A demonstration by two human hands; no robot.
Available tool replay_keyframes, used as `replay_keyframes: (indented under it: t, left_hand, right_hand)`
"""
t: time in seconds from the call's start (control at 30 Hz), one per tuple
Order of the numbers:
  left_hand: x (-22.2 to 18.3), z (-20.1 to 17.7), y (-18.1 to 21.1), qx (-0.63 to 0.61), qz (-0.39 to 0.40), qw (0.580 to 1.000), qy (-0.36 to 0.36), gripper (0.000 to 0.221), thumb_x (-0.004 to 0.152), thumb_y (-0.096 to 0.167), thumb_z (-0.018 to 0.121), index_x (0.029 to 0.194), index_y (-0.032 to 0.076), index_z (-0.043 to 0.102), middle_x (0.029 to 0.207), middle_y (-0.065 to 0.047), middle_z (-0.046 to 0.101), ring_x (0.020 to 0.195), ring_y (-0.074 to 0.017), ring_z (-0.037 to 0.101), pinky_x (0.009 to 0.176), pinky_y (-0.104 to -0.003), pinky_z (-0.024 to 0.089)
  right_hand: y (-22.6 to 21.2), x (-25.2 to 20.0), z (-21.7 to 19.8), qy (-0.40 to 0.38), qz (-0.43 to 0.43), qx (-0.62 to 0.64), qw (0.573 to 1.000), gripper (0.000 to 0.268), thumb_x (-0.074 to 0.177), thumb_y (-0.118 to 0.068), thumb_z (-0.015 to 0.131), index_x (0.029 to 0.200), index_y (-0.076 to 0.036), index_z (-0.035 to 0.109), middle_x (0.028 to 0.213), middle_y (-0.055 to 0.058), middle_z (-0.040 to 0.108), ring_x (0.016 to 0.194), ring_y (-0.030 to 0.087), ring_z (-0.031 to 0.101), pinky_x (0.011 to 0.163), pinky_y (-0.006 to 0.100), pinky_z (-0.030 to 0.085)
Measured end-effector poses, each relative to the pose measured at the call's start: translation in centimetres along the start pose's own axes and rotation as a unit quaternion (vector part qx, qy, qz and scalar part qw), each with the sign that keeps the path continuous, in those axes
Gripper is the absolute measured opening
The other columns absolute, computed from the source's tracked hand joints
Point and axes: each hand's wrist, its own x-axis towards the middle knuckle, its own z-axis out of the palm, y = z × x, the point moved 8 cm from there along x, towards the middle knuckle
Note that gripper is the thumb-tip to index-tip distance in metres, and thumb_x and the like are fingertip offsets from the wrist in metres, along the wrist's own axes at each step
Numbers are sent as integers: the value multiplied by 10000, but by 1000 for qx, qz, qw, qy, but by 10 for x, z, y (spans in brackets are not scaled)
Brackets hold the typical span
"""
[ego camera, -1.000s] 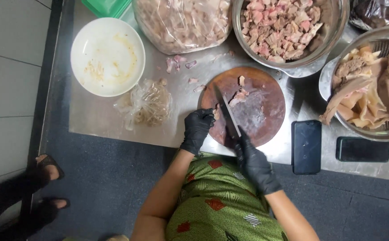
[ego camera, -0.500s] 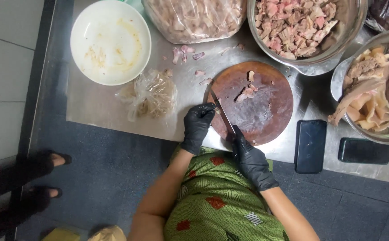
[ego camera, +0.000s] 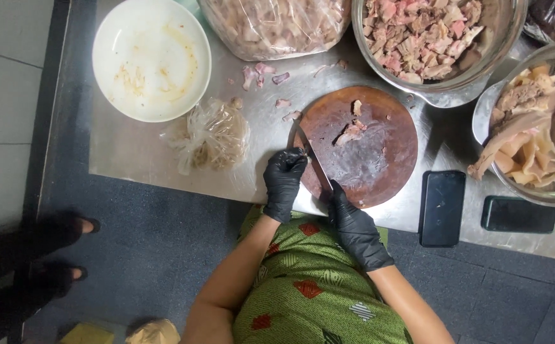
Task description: Cutting and trimming pieces of meat on a wooden board in a food production setting.
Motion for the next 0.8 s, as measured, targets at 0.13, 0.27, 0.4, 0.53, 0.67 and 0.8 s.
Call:
replay_keyframes:
  t: [0.13,0.27,0.4,0.53,0.67,0.8]
  left_hand:
    - [5,0,-22,48,17,999,-5,206,779,152,901,962,162,805,880,-106,788,870,-267,765,720,-331,637]
    - [6,2,-22,25,9,1000,-9,172,766,135,912,895,185,809,848,-99,785,855,-253,768,694,-306,632]
    - [13,5,-30,-11,-15,999,-35,131,777,91,899,851,140,802,787,-123,769,751,-216,750,628,-306,598]
    - [16,5,-22,-49,-79,993,-67,70,810,84,856,836,117,800,662,-94,720,546,-103,621,492,-228,524]
    - [19,5,-25,-47,-90,991,-83,72,798,96,869,819,114,803,640,-126,711,515,-130,642,445,-242,504]
    - [29,4,-40,-12,-83,992,-99,112,778,109,899,838,126,806,723,-131,741,636,-164,690,529,-273,544]
  right_hand:
    - [-7,0,-6,-24,20,25,999,757,919,-463,446,1616,-310,194,1284,142,684,1101,416,687,959,542,566]
    - [-13,-1,-12,-42,37,42,998,746,923,-496,404,1616,-307,203,1283,154,685,1123,409,679,993,537,544]
    - [-22,2,-20,-69,61,66,994,740,929,-546,342,1616,-301,217,1283,171,687,1156,397,667,1043,530,509]
    - [-33,4,-31,-88,83,99,988,746,935,-596,279,1616,-296,230,1282,189,688,1188,386,655,1094,522,475]
    - [-36,-9,-40,-91,104,135,981,756,939,-630,237,1616,-292,239,1282,200,690,1210,378,647,1127,517,452]
    - [-25,4,-13,-68,47,118,990,779,930,-574,377,1609,-242,190,1260,220,690,1195,400,651,1100,550,475]
